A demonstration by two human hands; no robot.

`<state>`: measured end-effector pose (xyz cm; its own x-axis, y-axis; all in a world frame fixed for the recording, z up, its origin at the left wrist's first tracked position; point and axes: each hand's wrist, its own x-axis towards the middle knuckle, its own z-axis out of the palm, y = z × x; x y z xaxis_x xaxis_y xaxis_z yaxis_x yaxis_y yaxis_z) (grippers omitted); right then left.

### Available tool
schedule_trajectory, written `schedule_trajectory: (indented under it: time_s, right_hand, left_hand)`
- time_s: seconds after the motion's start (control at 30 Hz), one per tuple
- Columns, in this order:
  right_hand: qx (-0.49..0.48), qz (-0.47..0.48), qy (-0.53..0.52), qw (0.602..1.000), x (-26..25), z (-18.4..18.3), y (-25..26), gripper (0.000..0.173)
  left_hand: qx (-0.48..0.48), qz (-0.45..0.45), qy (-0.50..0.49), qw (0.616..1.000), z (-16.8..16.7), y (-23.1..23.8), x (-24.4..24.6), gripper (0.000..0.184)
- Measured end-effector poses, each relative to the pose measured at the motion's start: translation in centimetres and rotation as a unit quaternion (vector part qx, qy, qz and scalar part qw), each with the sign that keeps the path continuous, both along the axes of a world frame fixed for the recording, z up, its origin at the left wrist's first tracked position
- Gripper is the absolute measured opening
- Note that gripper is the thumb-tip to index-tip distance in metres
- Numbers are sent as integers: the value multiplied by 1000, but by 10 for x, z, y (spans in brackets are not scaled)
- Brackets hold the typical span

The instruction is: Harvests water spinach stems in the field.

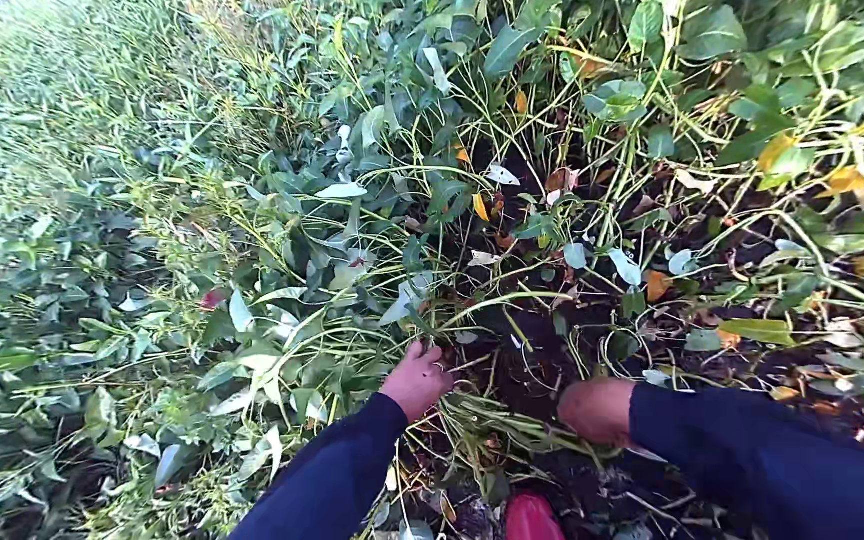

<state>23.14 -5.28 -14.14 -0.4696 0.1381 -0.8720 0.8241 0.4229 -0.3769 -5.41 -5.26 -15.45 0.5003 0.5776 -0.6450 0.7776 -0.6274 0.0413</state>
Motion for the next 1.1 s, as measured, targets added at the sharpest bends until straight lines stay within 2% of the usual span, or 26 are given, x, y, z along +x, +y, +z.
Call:
schedule_trajectory:
  time_s: [0.07,0.13,0.23,0.33,0.37,0.4,0.43,0.47,0.5,0.53,0.57,0.6,0.67,0.73,0.77,0.8,0.9,1.0,1.1]
  right_hand:
    - [-23,-101,13,995,41,-1,-1,35]
    - [-1,-220,49,974,59,7,10,38]
    - [128,-238,96,958,49,38,29,35]
    - [323,-262,180,891,40,72,28,26]
    - [364,-274,216,863,40,84,27,23]
    - [384,-286,246,843,40,94,27,22]
    - [373,-297,261,839,40,98,26,22]
    - [313,-309,258,860,40,99,24,23]
    - [200,-321,230,897,43,94,22,27]
    - [71,-328,191,922,47,83,21,32]
    - [-36,-335,153,929,50,68,21,33]
    - [-100,-353,130,921,53,54,20,32]
    - [-165,-429,160,874,55,41,23,31]
    - [-225,-520,239,789,50,33,31,30]
    - [-259,-542,264,755,45,26,35,29]
    - [-291,-541,269,742,40,13,37,30]
    - [-293,-505,231,779,24,-13,40,31]
    - [-236,-550,258,758,-4,-6,51,35]
    - [-156,-461,203,850,-27,-18,62,45]
  left_hand:
    - [7,-19,-22,1000,3,8,1,32]
    - [26,-48,-57,997,6,21,10,36]
    - [67,-72,-80,992,-2,49,31,62]
    - [56,-60,9,997,-18,71,52,102]
    - [44,-49,42,997,-22,73,55,101]
    - [32,-38,73,996,-25,75,56,90]
    - [32,-37,106,993,-31,76,55,70]
    - [34,-25,135,990,-35,77,52,50]
    - [31,-9,155,987,-38,76,48,37]
    - [24,-9,177,984,-37,74,46,31]
    - [20,-6,186,982,-33,72,44,29]
    - [20,4,184,983,-29,68,41,30]
    - [17,41,124,991,-26,58,26,35]
    - [9,37,87,995,-22,47,10,42]
    - [3,22,83,996,-19,44,2,45]
    - [-2,6,83,997,-16,43,-4,47]
    - [-11,-7,87,996,-15,46,-12,49]
    - [0,8,95,995,-15,47,-10,52]
    - [35,9,103,994,-18,51,-6,54]
